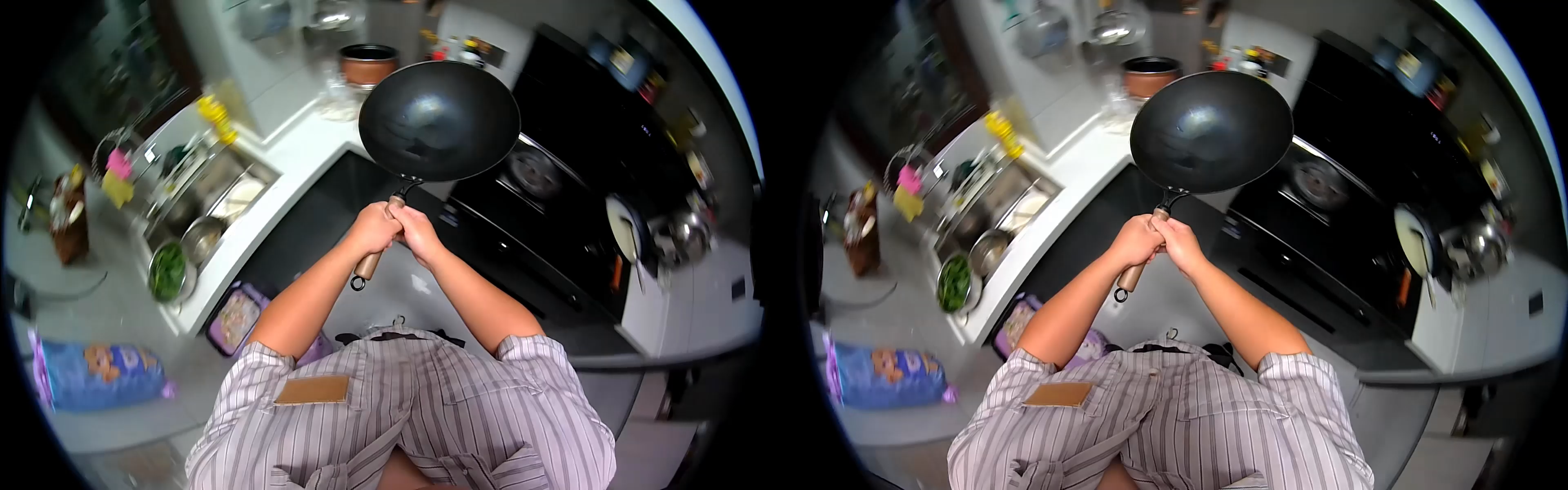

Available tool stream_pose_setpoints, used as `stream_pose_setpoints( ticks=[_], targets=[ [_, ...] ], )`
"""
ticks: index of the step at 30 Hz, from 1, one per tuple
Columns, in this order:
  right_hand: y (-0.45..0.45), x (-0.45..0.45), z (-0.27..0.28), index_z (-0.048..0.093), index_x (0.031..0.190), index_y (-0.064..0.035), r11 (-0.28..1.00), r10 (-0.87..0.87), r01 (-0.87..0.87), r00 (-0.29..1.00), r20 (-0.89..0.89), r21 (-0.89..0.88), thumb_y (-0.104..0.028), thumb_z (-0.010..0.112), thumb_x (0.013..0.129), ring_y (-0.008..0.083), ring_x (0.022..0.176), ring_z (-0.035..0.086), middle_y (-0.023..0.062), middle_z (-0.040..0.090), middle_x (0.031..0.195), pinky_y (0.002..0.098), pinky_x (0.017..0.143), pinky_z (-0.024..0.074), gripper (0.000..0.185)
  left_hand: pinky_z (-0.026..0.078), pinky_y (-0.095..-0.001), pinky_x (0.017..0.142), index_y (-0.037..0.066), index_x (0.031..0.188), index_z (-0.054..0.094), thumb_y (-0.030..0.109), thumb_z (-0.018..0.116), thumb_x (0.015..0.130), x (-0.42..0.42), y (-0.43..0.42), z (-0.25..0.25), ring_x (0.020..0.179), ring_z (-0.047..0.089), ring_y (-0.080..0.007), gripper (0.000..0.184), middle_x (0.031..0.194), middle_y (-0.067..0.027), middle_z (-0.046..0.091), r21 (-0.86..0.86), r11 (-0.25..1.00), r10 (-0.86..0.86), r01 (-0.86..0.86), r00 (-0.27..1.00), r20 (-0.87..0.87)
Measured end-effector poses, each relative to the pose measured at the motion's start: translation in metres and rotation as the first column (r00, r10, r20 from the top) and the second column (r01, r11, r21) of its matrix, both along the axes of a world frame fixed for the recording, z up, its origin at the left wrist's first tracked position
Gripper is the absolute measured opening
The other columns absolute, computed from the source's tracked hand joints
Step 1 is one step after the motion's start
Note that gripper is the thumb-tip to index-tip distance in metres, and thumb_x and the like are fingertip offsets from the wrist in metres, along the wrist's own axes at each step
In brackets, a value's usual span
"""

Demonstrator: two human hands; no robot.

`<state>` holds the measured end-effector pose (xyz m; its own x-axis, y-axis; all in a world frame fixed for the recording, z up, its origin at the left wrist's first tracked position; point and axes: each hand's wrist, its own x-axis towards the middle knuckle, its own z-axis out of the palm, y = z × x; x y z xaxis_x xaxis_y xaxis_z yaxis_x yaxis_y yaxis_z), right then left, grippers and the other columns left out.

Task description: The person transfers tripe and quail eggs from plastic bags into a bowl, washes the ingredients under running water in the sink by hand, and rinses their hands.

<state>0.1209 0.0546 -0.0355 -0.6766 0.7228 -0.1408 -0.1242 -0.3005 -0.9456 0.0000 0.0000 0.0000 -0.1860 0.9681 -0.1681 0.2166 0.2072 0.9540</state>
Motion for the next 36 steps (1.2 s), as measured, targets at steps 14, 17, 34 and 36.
stream_pose_setpoints(
  ticks=[14,17,34,36],
  targets=[
    [0.127,0.305,-0.046,0.061,0.117,-0.0026,0.855,-0.48,0.513,0.839,0.256,-0.077,-0.044,0.051,0.097,0.0137,0.08,0.063,0.008,0.067,0.101,0.0267,0.071,0.0492,0.047,0.051,-0.0354,0.052,-0.004,0.092,0.061,0.015,0.063,0.076,0.224,0.219,-0.021,0.053,0.062,-0.0227,0.025,0.068,-0.0142,0.063,-0.167,0.941,-0.335,0.294,0.876,-0.348],
    [0.138,0.341,-0.07,0.062,0.114,-0.0039,0.846,-0.465,0.52,0.829,0.311,-0.119,-0.044,0.052,0.096,0.0136,0.08,0.063,0.0073,0.067,0.102,0.0267,0.071,0.0488,0.045,0.053,-0.0385,0.062,-0.004,0.097,0.063,0.019,0.066,0.073,0.233,0.253,-0.04,0.061,0.065,-0.0268,0.033,0.072,-0.0177,0.066,-0.155,0.946,-0.324,0.286,0.782,-0.533],
    [0.161,0.379,-0.094,0.061,0.116,-0.005,0.819,-0.474,0.553,0.801,0.366,-0.15,-0.038,0.053,0.097,0.0142,0.084,0.063,0.0074,0.067,0.104,0.0275,0.074,0.0491,0.039,0.046,-0.031,0.045,-0.003,0.095,0.058,0.01,0.061,0.079,0.233,0.317,-0.051,0.047,0.057,-0.0171,0.022,0.064,-0.0096,0.059,-0.284,0.883,-0.451,0.374,0.842,-0.296],
    [0.162,0.374,-0.095,0.061,0.116,-0.0053,0.801,-0.499,0.581,0.781,0.376,-0.143,-0.038,0.053,0.097,0.0141,0.084,0.063,0.0071,0.067,0.104,0.0272,0.073,0.0489,0.039,0.047,-0.0309,0.046,-0.004,0.094,0.059,0.012,0.062,0.079,0.227,0.321,-0.054,0.047,0.058,-0.0176,0.021,0.064,-0.0101,0.06,-0.278,0.875,-0.469,0.397,0.838,-0.278]
  ],
)
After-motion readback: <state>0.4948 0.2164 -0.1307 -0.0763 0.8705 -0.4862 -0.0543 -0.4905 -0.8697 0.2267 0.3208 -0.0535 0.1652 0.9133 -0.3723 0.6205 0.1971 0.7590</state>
